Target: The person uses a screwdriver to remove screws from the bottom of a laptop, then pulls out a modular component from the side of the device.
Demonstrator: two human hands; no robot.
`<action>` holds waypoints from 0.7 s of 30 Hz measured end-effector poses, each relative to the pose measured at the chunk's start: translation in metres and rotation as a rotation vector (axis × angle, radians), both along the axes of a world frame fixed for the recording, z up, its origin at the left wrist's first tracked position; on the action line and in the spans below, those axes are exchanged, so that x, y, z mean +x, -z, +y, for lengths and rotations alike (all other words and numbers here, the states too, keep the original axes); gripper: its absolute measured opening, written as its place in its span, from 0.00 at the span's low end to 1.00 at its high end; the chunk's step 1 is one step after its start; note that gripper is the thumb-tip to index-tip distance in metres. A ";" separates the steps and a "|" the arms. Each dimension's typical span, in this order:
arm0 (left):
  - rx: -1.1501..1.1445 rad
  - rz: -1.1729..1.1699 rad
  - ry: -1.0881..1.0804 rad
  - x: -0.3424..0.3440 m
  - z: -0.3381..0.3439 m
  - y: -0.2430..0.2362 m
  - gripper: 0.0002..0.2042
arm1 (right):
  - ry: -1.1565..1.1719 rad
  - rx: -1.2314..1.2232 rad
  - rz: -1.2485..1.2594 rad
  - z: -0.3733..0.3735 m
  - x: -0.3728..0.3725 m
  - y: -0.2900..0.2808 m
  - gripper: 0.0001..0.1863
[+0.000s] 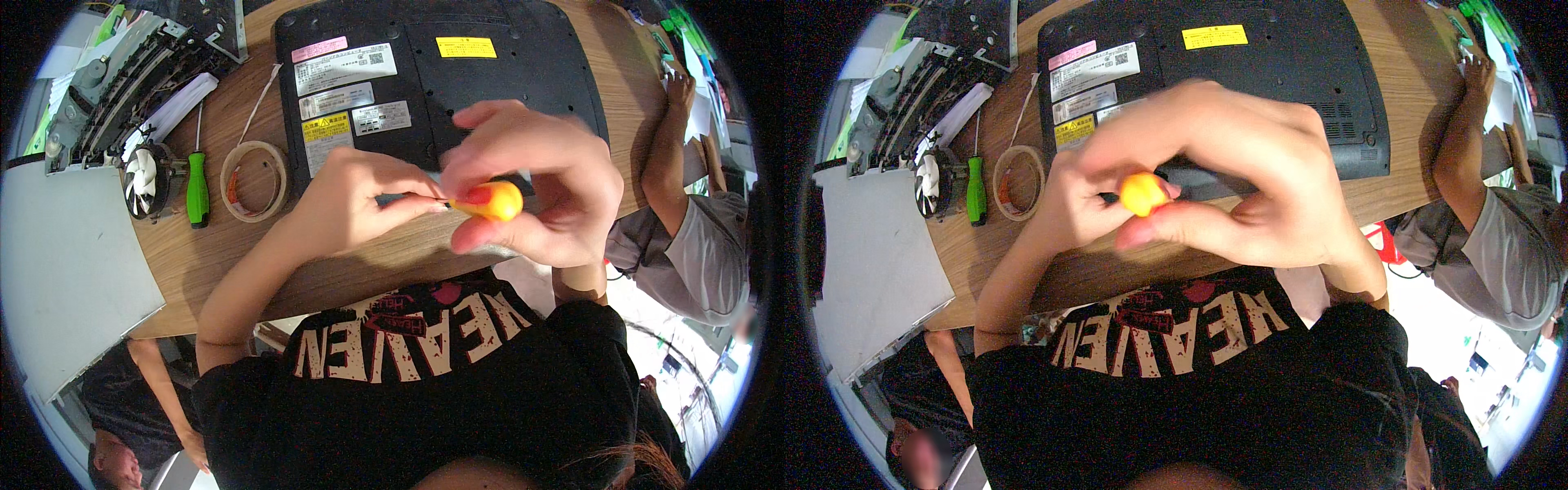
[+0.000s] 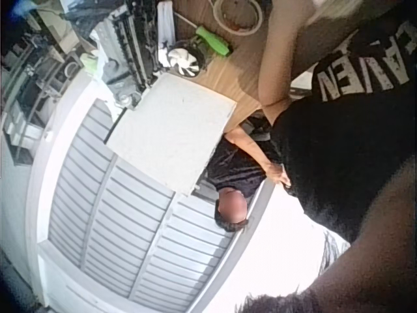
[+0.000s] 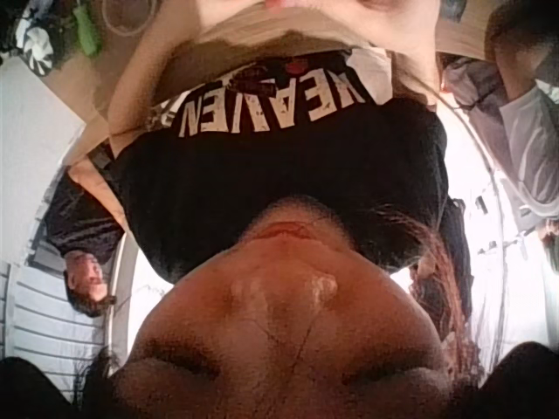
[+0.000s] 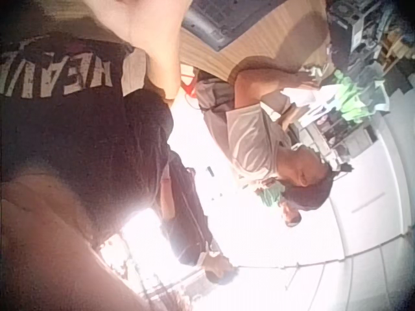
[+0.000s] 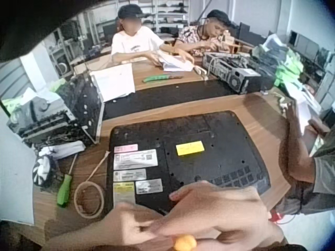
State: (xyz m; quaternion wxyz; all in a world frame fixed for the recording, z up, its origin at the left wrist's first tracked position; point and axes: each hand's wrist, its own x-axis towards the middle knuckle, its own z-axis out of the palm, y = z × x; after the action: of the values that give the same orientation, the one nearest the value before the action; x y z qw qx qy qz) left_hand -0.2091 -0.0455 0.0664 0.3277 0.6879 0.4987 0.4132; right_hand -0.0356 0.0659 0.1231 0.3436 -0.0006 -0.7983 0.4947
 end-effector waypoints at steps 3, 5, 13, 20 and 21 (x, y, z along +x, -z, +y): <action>0.009 0.036 -0.045 0.001 0.001 0.000 0.07 | -0.067 -0.040 0.016 0.001 0.002 0.000 0.09; 0.032 -0.016 -0.032 0.002 0.002 -0.001 0.07 | -0.103 0.147 -0.078 0.007 0.004 -0.002 0.10; 0.007 0.027 -0.094 0.006 -0.002 -0.005 0.06 | -0.014 0.390 0.208 0.013 -0.007 0.002 0.15; -0.059 -0.085 -0.010 0.005 0.007 0.009 0.10 | -0.154 -0.012 0.027 0.005 0.005 -0.004 0.13; -0.018 -0.066 0.001 0.003 0.007 0.009 0.10 | -0.205 -0.057 -0.039 0.006 0.006 -0.004 0.12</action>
State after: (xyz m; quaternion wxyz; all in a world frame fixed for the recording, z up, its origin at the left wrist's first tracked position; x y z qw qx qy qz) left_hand -0.2058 -0.0389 0.0571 0.3506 0.6711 0.4909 0.4309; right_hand -0.0292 0.0720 0.1275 0.2754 0.0620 -0.7862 0.5497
